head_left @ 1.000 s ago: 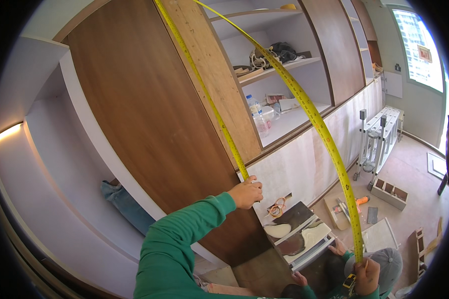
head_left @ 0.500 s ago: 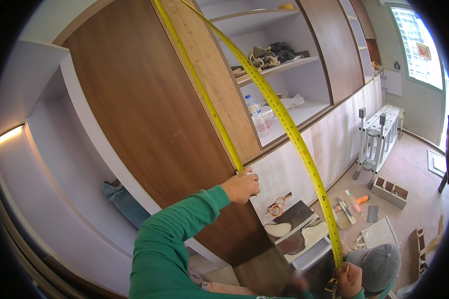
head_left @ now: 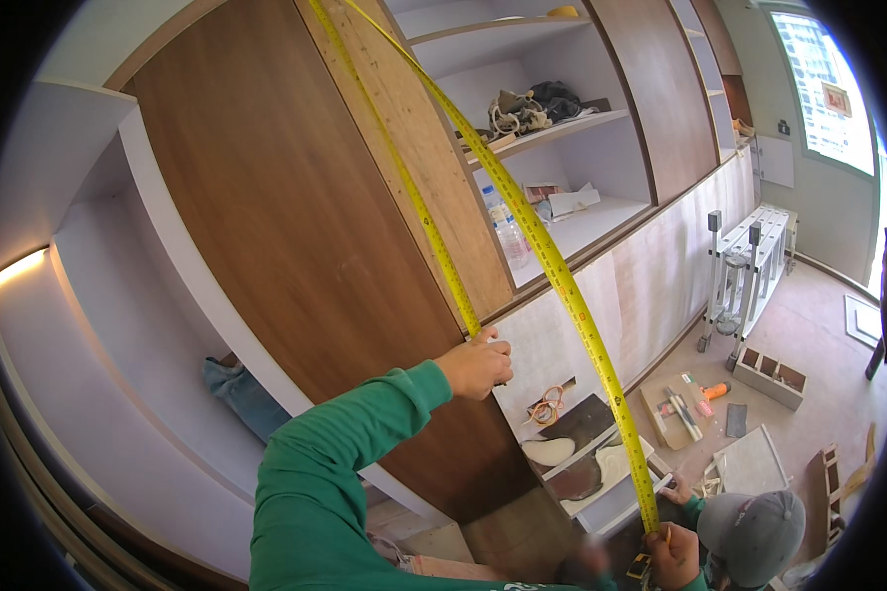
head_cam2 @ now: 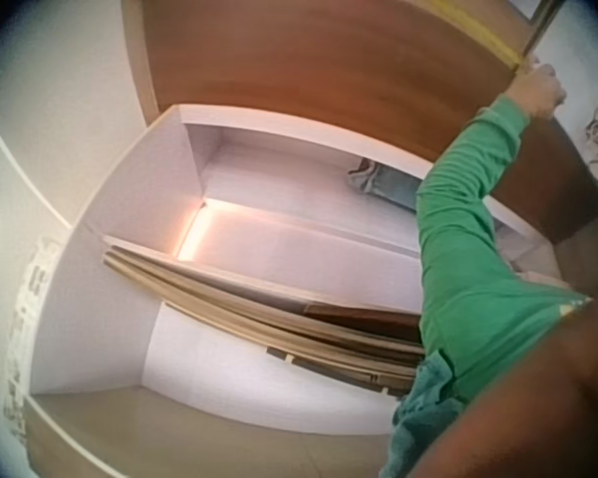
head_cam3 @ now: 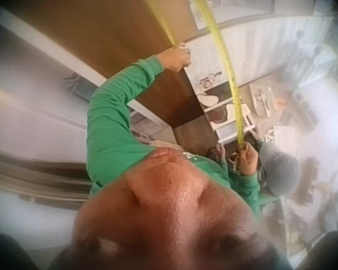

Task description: The person uses a tape measure to measure the dimensions of a white cabinet door and a wooden wall unit. They extend the tape measure across the cabinet door and then vertically along the side of the wall unit, marking measurements with a pencil.

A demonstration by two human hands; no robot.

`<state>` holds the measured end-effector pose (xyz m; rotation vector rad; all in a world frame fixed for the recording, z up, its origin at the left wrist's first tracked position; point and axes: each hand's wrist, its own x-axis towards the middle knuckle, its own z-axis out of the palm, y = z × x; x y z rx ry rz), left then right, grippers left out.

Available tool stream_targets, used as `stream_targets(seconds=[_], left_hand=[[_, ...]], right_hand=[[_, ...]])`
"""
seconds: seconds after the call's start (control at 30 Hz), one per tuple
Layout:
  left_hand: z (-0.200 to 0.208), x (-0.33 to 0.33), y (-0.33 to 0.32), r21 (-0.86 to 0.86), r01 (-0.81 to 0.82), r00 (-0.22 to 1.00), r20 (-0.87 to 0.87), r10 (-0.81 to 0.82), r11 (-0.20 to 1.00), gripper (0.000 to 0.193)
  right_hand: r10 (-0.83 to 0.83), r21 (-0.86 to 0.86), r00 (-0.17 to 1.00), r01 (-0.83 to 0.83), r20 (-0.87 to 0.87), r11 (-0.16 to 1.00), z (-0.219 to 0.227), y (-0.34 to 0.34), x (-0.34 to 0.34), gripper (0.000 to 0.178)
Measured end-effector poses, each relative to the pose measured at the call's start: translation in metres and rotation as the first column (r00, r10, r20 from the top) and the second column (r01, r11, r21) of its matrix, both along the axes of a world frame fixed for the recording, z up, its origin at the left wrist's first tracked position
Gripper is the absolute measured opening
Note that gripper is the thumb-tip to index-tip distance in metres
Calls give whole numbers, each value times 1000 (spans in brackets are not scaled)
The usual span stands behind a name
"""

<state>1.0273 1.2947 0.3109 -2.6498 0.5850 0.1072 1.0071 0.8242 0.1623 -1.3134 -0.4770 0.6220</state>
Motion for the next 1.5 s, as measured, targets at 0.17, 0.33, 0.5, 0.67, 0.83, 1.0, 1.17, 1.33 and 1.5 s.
stream_targets(seconds=[0.17, 0.33, 0.5, 0.67, 0.83, 1.0, 1.17, 1.33, 1.5], left_hand=[[2, -1, -8, -21, -5, 999, -32, 4, 1000, 5], [1, -1, -4, -7, -15, 1000, -14, 15, 1000, 5], [15, -1, -10, 8, -10, 1000, 16, 10, 1000, 5], [16, -2, -11, 0, -19, 1000, -3, 19, 1000, 5], [20, 1, -9, -1, 10, 1000, 20, -10, 1000, 5], [25, 6, -4, 197, -75, 996, 66, 63, 978, 3], [23, 17, 38, 316, -207, 976, 136, 172, 926, 7], [30, 51, 51, 350, -299, 949, 209, 237, 888, 12], [18, 83, 84, 262, -430, 886, 307, 348, 864, 19]], right_hand=[[20, 28, 999, -19, -31, 999, -3, 2, -4, 15], [25, 5, 999, -25, 32, 1000, -3, 3, -7, 17], [36, 56, 997, -40, 73, 998, 5, 10, -6, 19], [38, 65, 999, -38, 4, 997, -7, 16, -9, 19], [57, 80, 998, -56, -19, 995, -2, 21, -5, 17], [-83, -83, 972, 103, 221, 991, -18, 12, 15, 18], [-178, -156, 967, 207, 183, 966, -9, -12, 19, 19], [-310, -175, 908, 367, 283, 914, -13, -50, 25, 21], [-326, -217, 875, 418, 358, 882, 4, -55, 27, 19]])
